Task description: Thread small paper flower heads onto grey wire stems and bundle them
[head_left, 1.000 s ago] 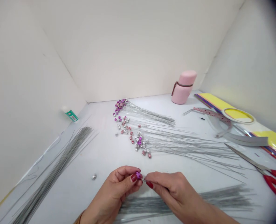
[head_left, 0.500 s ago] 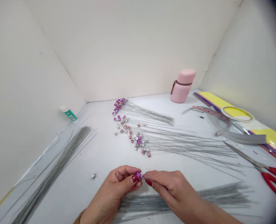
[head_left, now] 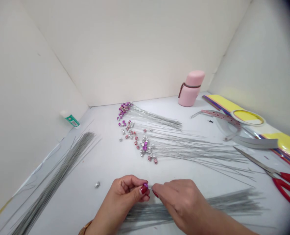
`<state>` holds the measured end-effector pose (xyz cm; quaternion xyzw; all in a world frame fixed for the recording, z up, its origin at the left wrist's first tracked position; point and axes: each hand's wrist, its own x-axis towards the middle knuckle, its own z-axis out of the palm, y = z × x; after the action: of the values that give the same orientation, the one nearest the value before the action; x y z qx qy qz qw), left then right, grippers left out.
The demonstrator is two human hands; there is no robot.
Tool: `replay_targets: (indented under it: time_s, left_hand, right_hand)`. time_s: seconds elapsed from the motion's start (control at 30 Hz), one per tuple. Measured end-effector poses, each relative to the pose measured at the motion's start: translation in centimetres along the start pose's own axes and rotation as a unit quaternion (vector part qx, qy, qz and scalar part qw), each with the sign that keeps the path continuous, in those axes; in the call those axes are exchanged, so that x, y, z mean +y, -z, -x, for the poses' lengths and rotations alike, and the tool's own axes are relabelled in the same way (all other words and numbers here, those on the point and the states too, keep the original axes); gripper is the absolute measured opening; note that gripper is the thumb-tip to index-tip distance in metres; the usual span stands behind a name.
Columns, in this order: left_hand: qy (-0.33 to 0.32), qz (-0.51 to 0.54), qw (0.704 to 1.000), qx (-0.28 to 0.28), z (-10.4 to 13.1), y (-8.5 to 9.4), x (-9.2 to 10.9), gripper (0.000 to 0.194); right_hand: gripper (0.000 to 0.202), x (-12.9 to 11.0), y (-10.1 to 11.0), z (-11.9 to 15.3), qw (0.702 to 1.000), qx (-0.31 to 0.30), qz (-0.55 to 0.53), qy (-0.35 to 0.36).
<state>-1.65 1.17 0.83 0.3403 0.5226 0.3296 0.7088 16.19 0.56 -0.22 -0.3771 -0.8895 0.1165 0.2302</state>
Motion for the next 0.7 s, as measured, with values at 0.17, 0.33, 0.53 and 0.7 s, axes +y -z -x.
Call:
replay_targets:
  time_s: [0.17,0.33,0.53,0.7]
  left_hand:
    - [-0.024,-0.029,0.999,-0.002,0.0,-0.1,-0.3,0.015]
    - [-0.085,-0.145,0.986,-0.015,0.5,-0.1,0.2,0.015]
    - [-0.093,-0.173,0.980,-0.027,0.9,-0.1,0.6,0.015]
    - [-0.084,-0.170,0.982,-0.005,1.1,-0.2,0.5,0.014]
  right_hand:
    - [0.029,-0.2,-0.2,0.1,0.994,0.048,0.071,0.062]
    - [0.025,-0.6,0.6,-0.7,0.942,-0.079,-0.289,-0.152]
    - [0.028,-0.9,0.5,-0.7,0.900,-0.084,-0.375,-0.204]
    - [0.034,-1.0,0.2,-0.1,0.993,0.013,-0.120,-0.021]
